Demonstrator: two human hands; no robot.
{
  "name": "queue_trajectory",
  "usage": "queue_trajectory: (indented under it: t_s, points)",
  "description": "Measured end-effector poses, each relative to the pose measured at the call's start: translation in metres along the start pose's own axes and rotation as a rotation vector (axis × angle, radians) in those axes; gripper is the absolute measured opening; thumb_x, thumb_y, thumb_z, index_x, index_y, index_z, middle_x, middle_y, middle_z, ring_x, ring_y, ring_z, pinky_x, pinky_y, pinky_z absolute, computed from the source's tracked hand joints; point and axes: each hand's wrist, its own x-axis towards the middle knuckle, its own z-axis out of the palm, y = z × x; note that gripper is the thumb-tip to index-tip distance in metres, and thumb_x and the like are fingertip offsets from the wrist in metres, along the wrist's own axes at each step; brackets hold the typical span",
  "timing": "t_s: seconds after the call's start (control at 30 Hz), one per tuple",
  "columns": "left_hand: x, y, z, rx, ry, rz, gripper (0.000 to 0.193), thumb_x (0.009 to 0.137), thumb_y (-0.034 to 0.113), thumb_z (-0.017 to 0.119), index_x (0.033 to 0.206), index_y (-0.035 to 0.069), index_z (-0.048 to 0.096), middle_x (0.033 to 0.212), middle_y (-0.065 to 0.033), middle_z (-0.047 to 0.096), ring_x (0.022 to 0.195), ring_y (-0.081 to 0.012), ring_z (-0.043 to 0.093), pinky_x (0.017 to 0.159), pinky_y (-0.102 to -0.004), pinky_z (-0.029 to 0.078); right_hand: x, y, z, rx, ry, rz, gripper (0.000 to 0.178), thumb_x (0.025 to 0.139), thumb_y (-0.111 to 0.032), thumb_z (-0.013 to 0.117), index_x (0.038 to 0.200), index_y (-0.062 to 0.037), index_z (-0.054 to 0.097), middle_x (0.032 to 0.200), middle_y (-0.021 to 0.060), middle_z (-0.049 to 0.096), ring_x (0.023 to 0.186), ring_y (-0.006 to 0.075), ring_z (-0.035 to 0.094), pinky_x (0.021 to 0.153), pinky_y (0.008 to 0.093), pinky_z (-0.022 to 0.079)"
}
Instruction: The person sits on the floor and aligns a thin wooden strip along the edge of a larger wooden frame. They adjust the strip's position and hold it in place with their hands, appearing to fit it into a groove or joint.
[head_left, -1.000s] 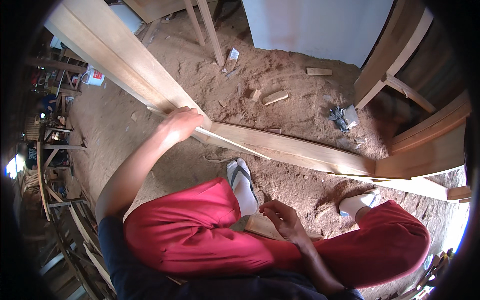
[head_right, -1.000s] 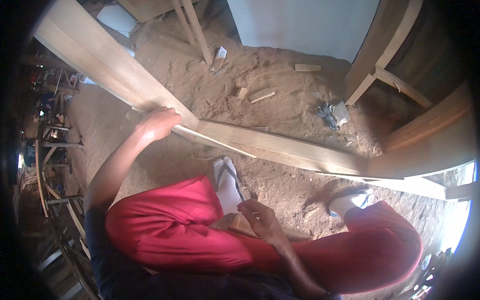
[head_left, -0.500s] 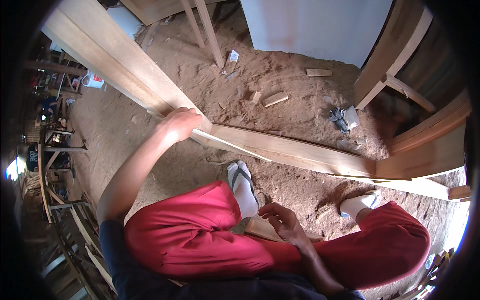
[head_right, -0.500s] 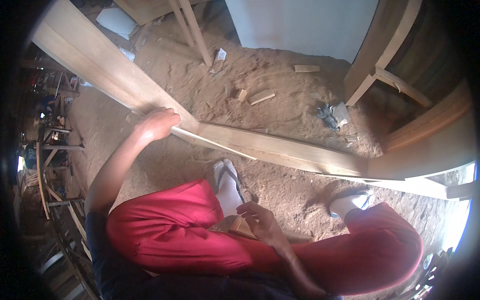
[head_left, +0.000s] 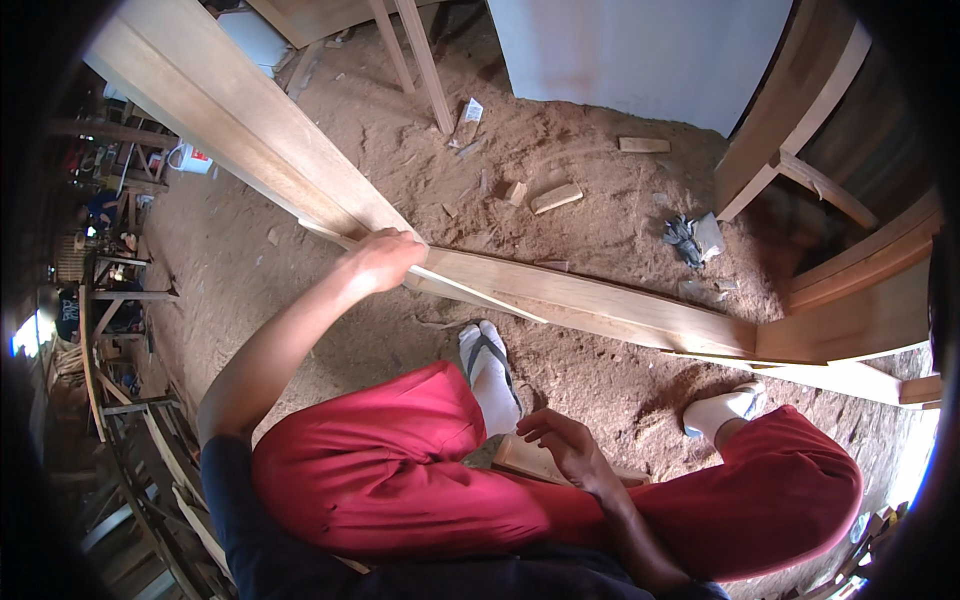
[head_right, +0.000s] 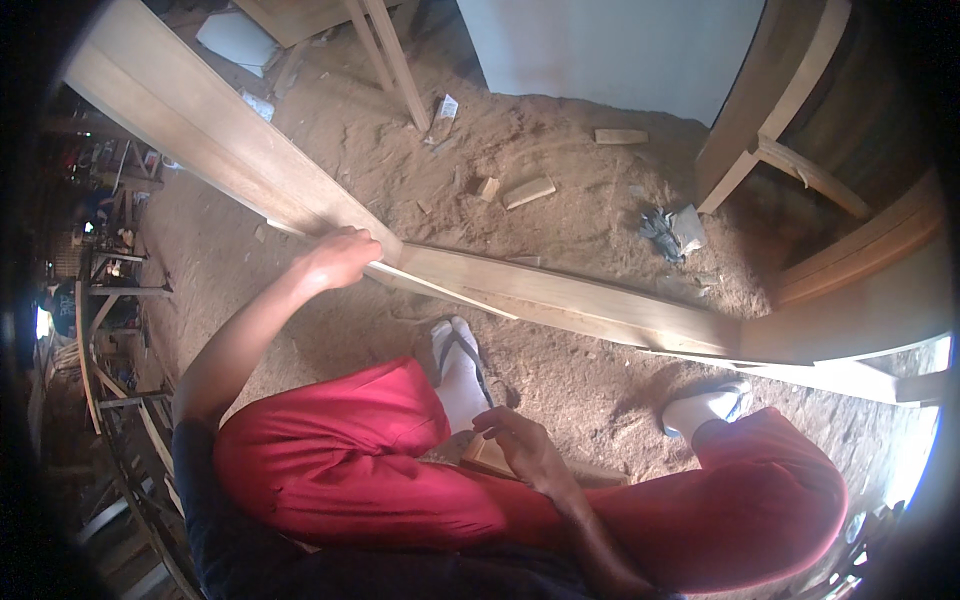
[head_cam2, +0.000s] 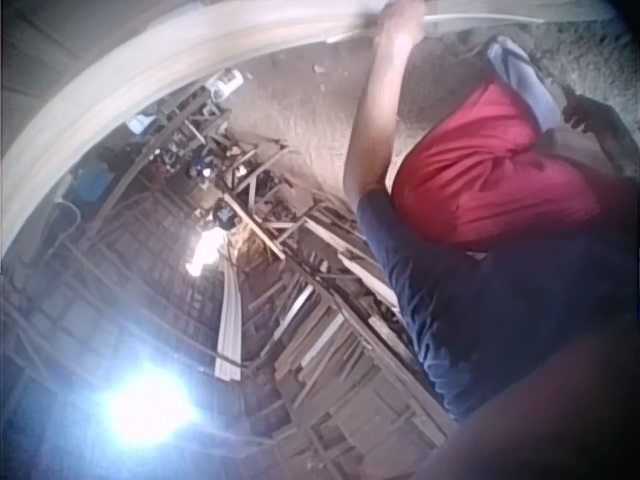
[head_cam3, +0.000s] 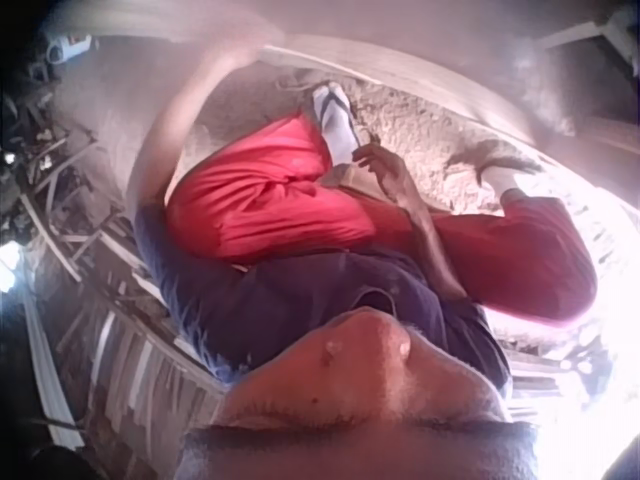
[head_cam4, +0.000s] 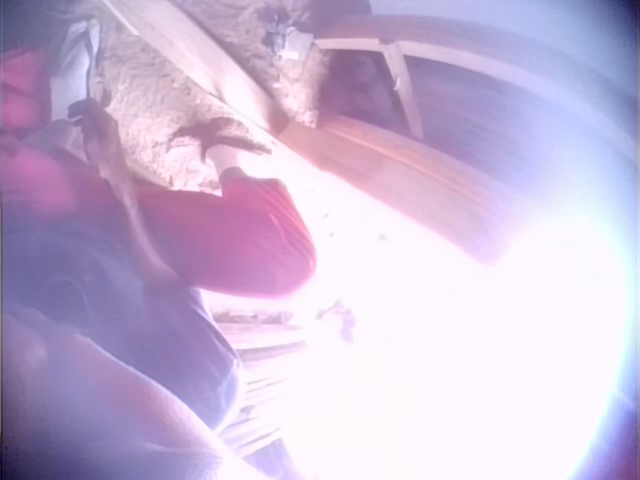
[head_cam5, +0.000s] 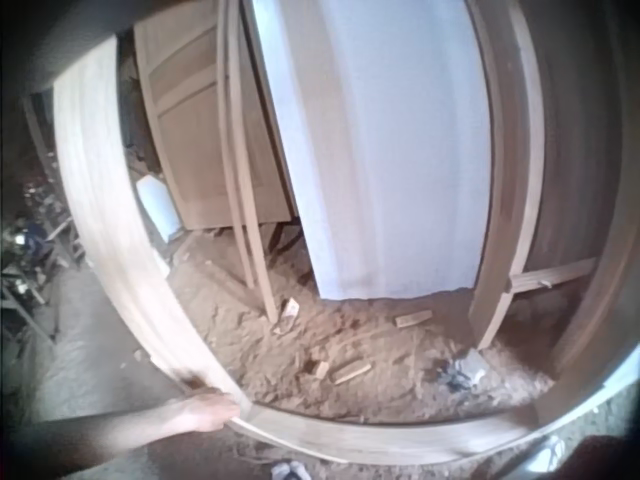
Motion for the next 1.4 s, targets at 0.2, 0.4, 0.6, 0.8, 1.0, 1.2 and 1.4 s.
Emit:
queue_trajectory:
  t_s: [0.2,0.4,0.6,0.8,1.0,1.2,1.4]
  points:
    - [-0.011,0.006,-0.018,0.045,0.09,0.002,0.015,0.083,-0.005,0.064,0.096,0.001,0.068,0.107,-0.0213,0.069,0.109,-0.0395,0.066,0.092,-0.0489,0.054,0.002,0.001,0.001,-0.027,0.057,0.052,0.024,0.107,-0.009,0.053,0.121,0.0012,0.069,0.114,0.0105,0.072,0.109,0.018,0.067,0.098,0.0344,0.052]
    - [0.0,0.011,-0.023,0.124,-0.046,-0.02,0.022,0.084,-0.006,0.063,0.103,0.0,0.072,0.106,-0.0235,0.071,0.106,-0.0414,0.069,0.095,-0.0493,0.056,0.001,0.001,0.002,-0.023,0.06,0.058,0.024,0.109,-0.014,0.055,0.12,0.0012,0.069,0.112,0.0103,0.072,0.108,0.0178,0.067,0.096,0.0339,0.053]
    - [0.011,0.004,-0.037,0.113,-0.23,-0.185,0.022,0.084,-0.007,0.064,0.104,-0.006,0.072,0.114,-0.0282,0.071,0.116,-0.0412,0.069,0.096,-0.0481,0.057,0.001,-0.002,0.001,-0.035,0.106,0.089,0.036,0.113,-0.029,0.052,0.118,0.0016,0.071,0.109,0.0114,0.073,0.102,0.0201,0.069,0.094,0.036,0.054]
    - [-0.002,-0.008,-0.046,0.233,-0.162,-0.196,0.019,0.084,-0.003,0.065,0.102,-0.006,0.073,0.11,-0.0272,0.073,0.111,-0.041,0.071,0.095,-0.048,0.057,-0.001,-0.005,0.002,-0.03,0.105,0.106,0.048,0.115,-0.039,0.046,0.117,0.0025,0.071,0.107,0.0126,0.073,0.101,0.0207,0.068,0.093,0.0372,0.054]
    - [-0.007,-0.001,-0.047,0.217,-0.228,-0.173,0.018,0.083,0.004,0.07,0.099,-0.003,0.074,0.106,-0.0258,0.074,0.106,-0.0409,0.072,0.093,-0.048,0.057,-0.002,-0.01,0.001,-0.023,0.108,0.098,0.056,0.116,-0.044,0.041,0.119,0.0029,0.07,0.107,0.0137,0.073,0.101,0.0215,0.068,0.094,0.0381,0.053]
    - [-0.021,-0.017,-0.029,0.23,0.04,-0.145,0.02,0.084,0.011,0.077,0.099,-0.001,0.073,0.105,-0.0221,0.073,0.109,-0.0396,0.07,0.095,-0.0479,0.055,-0.002,-0.007,0.001,-0.027,0.104,0.097,0.058,0.116,-0.046,0.04,0.12,0.0037,0.07,0.108,0.0141,0.073,0.101,0.0216,0.067,0.095,0.038,0.053]
    - [-0.008,-0.011,-0.037,0.035,-0.128,-0.116,0.033,0.083,0.023,0.085,0.103,0.0,0.073,0.104,-0.021,0.072,0.107,-0.0395,0.069,0.095,-0.0469,0.054,0.001,-0.006,0.002,-0.025,0.098,0.11,0.058,0.116,-0.046,0.041,0.119,0.0038,0.07,0.108,0.014,0.073,0.101,0.0213,0.067,0.095,0.038,0.053]
